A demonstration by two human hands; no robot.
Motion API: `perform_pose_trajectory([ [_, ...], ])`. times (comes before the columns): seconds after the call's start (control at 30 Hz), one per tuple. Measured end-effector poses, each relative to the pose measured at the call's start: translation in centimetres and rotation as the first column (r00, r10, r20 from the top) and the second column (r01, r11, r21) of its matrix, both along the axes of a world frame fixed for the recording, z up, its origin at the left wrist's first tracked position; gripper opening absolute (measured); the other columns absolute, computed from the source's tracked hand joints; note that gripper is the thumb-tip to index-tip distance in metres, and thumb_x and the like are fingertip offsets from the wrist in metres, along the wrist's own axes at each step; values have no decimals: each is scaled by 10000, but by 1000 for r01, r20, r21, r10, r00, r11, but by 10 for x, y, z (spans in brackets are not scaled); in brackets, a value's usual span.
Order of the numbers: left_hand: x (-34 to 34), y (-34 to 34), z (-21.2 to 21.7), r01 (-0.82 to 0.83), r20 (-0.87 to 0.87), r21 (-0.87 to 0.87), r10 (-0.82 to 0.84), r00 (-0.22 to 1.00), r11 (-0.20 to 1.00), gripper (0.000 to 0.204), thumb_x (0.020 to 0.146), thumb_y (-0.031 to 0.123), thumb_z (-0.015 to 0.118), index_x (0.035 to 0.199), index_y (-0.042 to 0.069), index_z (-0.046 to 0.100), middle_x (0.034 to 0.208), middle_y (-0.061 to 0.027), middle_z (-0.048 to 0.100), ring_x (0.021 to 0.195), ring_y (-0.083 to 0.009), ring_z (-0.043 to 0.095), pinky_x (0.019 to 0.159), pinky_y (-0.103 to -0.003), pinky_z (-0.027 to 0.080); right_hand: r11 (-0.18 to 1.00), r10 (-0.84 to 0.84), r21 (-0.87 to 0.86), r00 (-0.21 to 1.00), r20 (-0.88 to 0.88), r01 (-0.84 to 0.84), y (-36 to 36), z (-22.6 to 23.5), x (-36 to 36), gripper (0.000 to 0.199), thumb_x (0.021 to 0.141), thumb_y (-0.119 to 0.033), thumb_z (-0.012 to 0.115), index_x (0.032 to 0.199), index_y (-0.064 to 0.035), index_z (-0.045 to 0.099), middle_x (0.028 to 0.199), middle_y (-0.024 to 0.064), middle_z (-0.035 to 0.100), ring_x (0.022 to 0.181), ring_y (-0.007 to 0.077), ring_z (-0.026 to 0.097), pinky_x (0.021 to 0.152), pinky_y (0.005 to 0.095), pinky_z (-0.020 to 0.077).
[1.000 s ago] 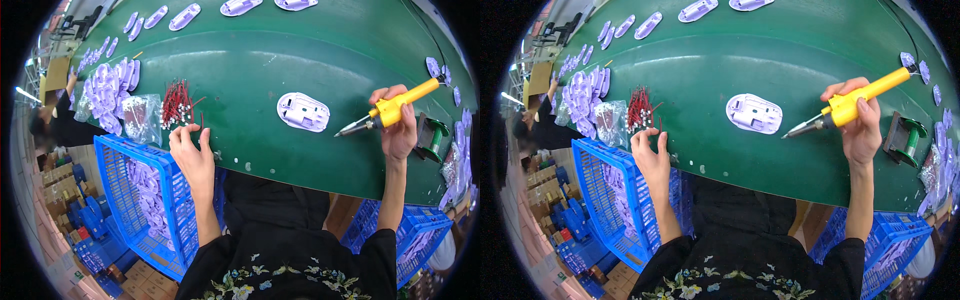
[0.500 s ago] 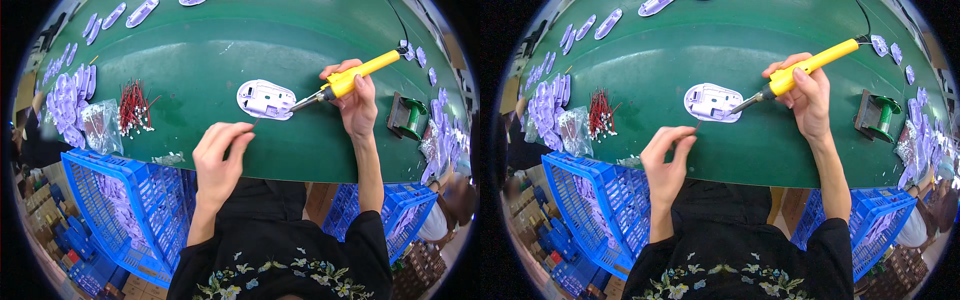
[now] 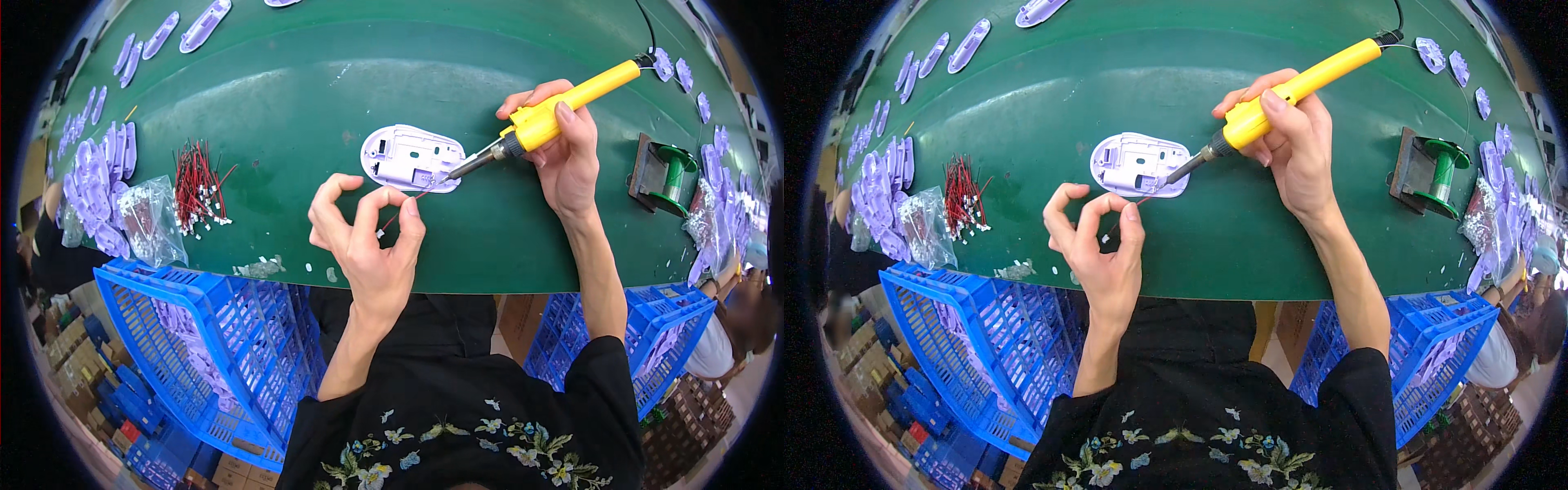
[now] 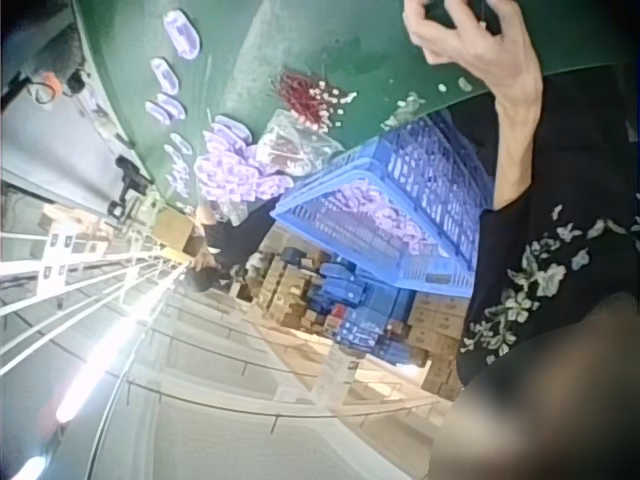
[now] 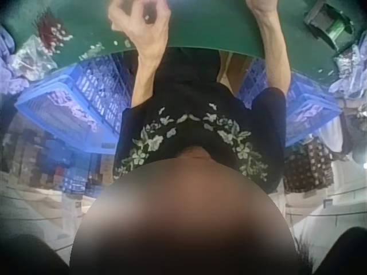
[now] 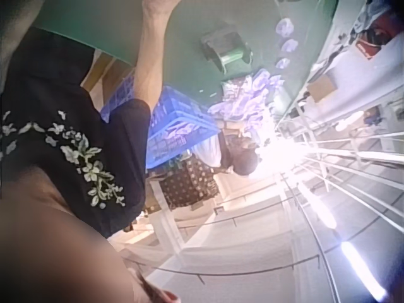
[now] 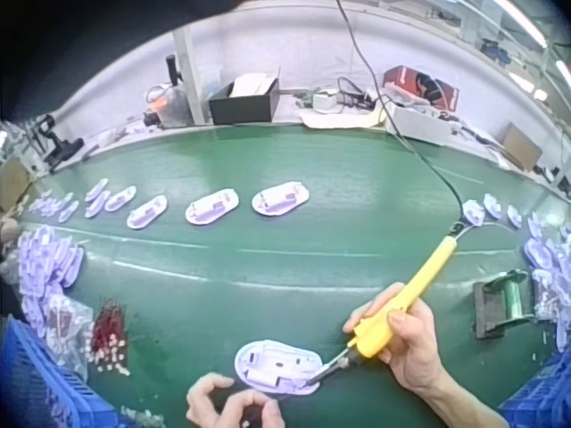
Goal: Soldering wires into plastic component housings at a factory workstation.
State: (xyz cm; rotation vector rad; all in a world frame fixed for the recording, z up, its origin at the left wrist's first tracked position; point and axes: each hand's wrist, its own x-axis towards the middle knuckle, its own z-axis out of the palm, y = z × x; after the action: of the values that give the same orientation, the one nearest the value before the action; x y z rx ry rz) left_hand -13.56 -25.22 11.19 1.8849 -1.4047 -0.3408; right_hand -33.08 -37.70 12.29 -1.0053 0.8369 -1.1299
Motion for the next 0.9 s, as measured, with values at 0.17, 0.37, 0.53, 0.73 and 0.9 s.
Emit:
perform_pose_trajectory([
  [0.17,1,-1,3,-31,7,25,30,1000,999,126,850,171,742,938,100,685,1225,-66,476,1165,-219,460,952,-385,292,1000,10,-10,1000,-11,-10,0,0,-1,271,938,-286,607,1051,-47,545,965,203,683,554,58,400,516,204,379],
  [0.37,-1,-4,4,-14,29,44,13,1000,999,132,847,176,748,936,103,684,1219,-72,478,1181,-233,458,993,-409,282,1000,-6,-5,997,-76,6,1,0,1,277,934,-287,628,1047,-47,550,957,196,685,560,49,417,516,190,391],
  [0.53,0,-4,4,-4,12,42,3,1000,999,127,844,170,751,928,106,681,1207,-70,476,1182,-235,457,992,-414,284,1000,3,-13,995,-96,-4,1,1,2,268,940,-281,621,1042,-44,550,950,194,685,562,46,419,513,187,389],
  [0.73,5,0,3,-12,-93,15,13,996,1000,114,827,166,758,892,103,688,1179,-65,501,1130,-227,490,969,-392,301,1000,-12,-1,998,-55,12,1,2,1,264,940,-281,609,1040,-44,548,959,196,684,558,44,410,511,186,381],
  [0.9,3,-1,5,9,-34,19,-8,999,1000,109,798,157,772,862,105,701,1169,-49,514,1123,-220,500,970,-381,299,1000,-25,-5,996,-89,25,2,2,2,264,942,-277,606,1045,-42,545,959,199,683,552,40,401,506,186,372],
])
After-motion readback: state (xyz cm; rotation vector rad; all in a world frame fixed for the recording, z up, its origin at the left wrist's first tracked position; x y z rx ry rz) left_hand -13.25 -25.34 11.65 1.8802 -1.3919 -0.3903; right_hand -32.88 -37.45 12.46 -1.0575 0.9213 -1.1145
